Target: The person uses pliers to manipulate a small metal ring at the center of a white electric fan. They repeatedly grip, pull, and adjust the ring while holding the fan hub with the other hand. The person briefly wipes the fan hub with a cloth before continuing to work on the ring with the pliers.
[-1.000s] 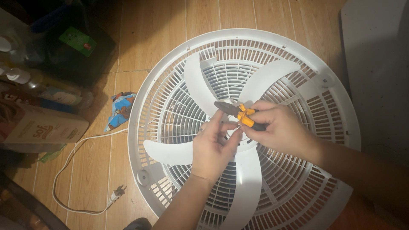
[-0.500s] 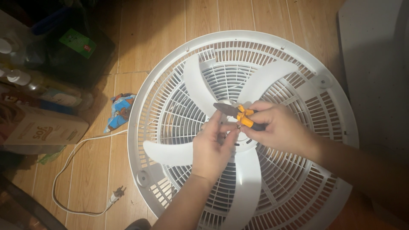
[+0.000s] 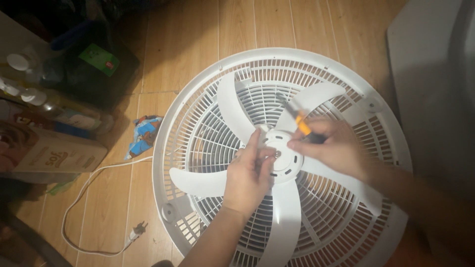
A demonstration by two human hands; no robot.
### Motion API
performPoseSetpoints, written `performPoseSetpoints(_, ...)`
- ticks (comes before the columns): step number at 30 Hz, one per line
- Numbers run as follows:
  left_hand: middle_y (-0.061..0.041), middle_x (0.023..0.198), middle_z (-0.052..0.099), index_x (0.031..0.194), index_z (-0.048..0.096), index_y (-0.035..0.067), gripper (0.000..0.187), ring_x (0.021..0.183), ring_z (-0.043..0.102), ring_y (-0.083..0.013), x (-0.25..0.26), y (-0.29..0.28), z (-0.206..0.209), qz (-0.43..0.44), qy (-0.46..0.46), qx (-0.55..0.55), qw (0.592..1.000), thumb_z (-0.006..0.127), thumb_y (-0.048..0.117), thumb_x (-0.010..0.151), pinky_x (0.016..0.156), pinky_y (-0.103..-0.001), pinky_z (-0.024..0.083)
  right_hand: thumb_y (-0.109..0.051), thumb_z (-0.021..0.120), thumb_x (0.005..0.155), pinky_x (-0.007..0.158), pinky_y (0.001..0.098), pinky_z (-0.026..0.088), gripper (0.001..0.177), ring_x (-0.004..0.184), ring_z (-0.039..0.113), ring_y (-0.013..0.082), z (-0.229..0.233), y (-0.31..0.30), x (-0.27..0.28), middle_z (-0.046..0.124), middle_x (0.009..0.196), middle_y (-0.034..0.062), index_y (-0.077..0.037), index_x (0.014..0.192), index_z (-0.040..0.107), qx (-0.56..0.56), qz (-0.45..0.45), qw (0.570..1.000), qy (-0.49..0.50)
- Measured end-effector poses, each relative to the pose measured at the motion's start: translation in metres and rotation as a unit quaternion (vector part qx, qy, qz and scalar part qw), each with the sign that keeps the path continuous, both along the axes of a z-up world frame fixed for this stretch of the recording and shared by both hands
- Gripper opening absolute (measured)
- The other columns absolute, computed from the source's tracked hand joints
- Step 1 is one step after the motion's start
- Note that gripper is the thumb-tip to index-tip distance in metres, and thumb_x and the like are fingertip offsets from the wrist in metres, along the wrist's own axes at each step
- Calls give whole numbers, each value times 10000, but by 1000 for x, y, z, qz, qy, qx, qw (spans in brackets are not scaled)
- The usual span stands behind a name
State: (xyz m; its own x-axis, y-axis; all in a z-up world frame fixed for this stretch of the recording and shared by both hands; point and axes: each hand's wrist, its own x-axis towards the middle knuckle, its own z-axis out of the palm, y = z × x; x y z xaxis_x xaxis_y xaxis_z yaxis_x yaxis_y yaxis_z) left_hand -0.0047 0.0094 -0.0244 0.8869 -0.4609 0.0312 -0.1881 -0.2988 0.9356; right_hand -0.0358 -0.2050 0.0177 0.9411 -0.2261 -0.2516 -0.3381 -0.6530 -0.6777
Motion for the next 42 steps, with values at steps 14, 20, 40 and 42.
performPoseSetpoints(14, -36, 1037, 791, 1503, 461, 43, 687, 824, 673, -179, 0, -2, 3, 1, 2, 1, 1000, 723, 69, 869, 794, -305, 573, -583, 786, 695, 847, 490, 359, 391, 990, 500, 236, 63, 1, -5, 550, 989, 31, -226, 842, 850, -348, 296, 890, 0)
performPoseSetpoints(20, -33, 1041, 773, 1511, 442, 53, 699, 769, 667, -151, 0, -3, 6, 7, 44, -6, 999, 718, 62, 869, 734, -287, 593, -477, 784, 712, 932, 457, 360, 306, 1062, 474, 207, 60, 2, -4, 535, 1063, -2, -229, 885, 831, -387, 301, 868, 79)
performPoseSetpoints(40, -70, 938, 769, 1513, 414, 30, 699, 667, 735, -142, 3, -6, 15, 19, 107, -31, 994, 673, 11, 865, 614, -286, 614, -283, 771, 695, 851, 404, 389, 209, 997, 559, 210, 77, 31, 14, 643, 921, -10, -167, 869, 760, -455, 368, 809, 56)
performPoseSetpoints(42, -70, 921, 766, 1511, 410, 14, 696, 648, 729, -142, 4, -6, 20, 14, 107, -32, 994, 669, 11, 865, 596, -287, 611, -202, 756, 672, 827, 399, 392, 235, 972, 568, 207, 78, 33, 14, 653, 912, -15, -182, 906, 757, -455, 371, 809, 41)
